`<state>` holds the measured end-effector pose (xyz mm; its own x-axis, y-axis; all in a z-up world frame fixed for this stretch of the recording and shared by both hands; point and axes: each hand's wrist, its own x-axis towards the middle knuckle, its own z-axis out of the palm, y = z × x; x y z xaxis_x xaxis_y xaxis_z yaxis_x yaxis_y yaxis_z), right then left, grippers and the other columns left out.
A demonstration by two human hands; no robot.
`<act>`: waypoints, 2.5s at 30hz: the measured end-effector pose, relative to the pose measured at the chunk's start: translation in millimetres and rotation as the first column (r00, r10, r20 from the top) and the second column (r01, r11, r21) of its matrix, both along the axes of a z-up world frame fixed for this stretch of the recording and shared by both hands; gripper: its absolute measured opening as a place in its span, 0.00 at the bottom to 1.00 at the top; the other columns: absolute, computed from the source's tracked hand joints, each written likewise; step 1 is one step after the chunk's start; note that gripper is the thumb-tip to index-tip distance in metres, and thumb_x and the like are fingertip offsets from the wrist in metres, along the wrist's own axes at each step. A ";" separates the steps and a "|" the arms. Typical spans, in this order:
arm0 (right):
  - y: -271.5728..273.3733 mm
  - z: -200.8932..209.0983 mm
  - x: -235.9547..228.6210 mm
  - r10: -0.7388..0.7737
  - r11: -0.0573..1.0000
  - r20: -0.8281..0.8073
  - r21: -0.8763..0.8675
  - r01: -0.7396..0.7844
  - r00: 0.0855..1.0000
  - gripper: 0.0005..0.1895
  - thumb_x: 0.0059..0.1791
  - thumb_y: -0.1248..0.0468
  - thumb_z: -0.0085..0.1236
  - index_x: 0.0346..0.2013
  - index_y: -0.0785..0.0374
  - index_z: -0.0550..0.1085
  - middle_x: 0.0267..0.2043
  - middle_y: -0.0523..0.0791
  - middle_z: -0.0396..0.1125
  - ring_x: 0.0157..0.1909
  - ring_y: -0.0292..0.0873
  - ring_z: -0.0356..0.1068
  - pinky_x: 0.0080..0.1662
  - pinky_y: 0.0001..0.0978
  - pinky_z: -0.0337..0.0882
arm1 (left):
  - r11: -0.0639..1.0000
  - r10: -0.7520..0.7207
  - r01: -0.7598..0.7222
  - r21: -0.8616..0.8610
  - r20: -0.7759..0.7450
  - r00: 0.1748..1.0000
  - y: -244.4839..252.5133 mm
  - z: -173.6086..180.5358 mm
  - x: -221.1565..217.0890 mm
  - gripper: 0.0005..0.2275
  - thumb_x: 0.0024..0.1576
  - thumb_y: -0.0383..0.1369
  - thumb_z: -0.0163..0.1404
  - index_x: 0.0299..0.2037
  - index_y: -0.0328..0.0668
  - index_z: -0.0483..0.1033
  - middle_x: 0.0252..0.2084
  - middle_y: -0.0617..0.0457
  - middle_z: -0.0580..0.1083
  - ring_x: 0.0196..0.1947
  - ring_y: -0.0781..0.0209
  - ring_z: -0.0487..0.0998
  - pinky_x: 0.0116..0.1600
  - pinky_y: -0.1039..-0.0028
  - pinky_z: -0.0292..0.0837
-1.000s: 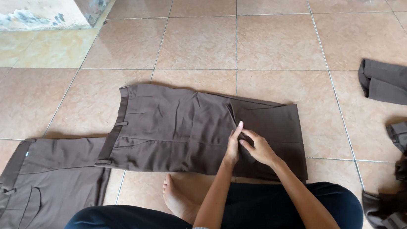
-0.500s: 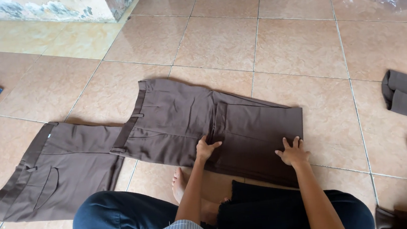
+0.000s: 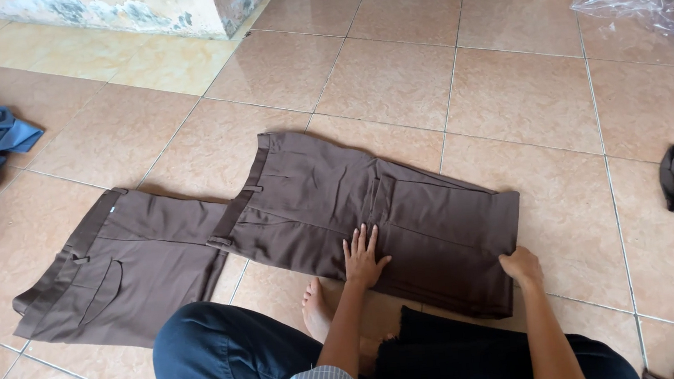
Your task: Folding brown trousers on a tiled floor and stacking them neatly.
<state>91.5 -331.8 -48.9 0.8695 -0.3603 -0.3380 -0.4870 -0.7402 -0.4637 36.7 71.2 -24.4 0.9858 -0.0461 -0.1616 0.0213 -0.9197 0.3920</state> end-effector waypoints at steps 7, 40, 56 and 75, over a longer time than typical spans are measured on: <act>-65.8 -2.2 33.2 -0.210 0.956 0.259 0.255 0.142 0.943 0.29 0.50 0.55 0.60 0.59 0.74 0.74 0.52 0.66 0.71 0.56 0.67 0.69 0.43 0.59 0.76 | 0.996 -0.068 0.069 0.062 -0.017 0.998 -26.4 -6.5 6.6 0.42 0.59 0.60 0.45 0.79 0.58 0.39 0.80 0.44 0.46 0.78 0.46 0.44 0.78 0.49 0.42; 138.0 56.0 -43.8 0.612 0.758 0.144 0.175 -0.629 0.778 0.33 0.55 0.44 0.53 0.69 0.58 0.65 0.58 0.60 0.66 0.56 0.59 0.74 0.54 0.49 0.77 | 0.603 0.493 -0.515 -0.609 -0.223 0.841 227.9 -22.0 125.2 0.37 0.52 0.54 0.61 0.69 0.48 0.65 0.66 0.31 0.68 0.68 0.29 0.65 0.70 0.38 0.57; 109.9 13.1 -15.4 0.504 0.806 -0.011 0.367 -0.465 0.864 0.52 0.51 0.51 0.60 0.76 0.71 0.40 0.74 0.68 0.46 0.74 0.67 0.51 0.68 0.60 0.60 | 0.809 0.469 -0.558 -0.185 -0.369 0.802 218.2 -103.3 95.8 0.39 0.49 0.39 0.64 0.63 0.19 0.54 0.51 0.28 0.76 0.51 0.35 0.79 0.52 0.53 0.73; 69.0 26.9 -6.5 -0.015 0.879 -0.042 0.475 0.033 0.999 0.46 0.50 0.47 0.61 0.70 0.80 0.58 0.68 0.66 0.58 0.63 0.64 0.65 0.49 0.54 0.75 | 0.761 0.255 -0.425 -0.490 -0.377 0.891 114.6 -41.3 96.6 0.45 0.56 0.74 0.41 0.73 0.47 0.57 0.66 0.28 0.68 0.69 0.33 0.65 0.72 0.48 0.61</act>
<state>85.0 -262.9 -22.0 0.8467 -0.1690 -0.5045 -0.5246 -0.4232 -0.7387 133.3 185.8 -65.7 0.8712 0.1196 -0.4761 0.4735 -0.4608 0.7507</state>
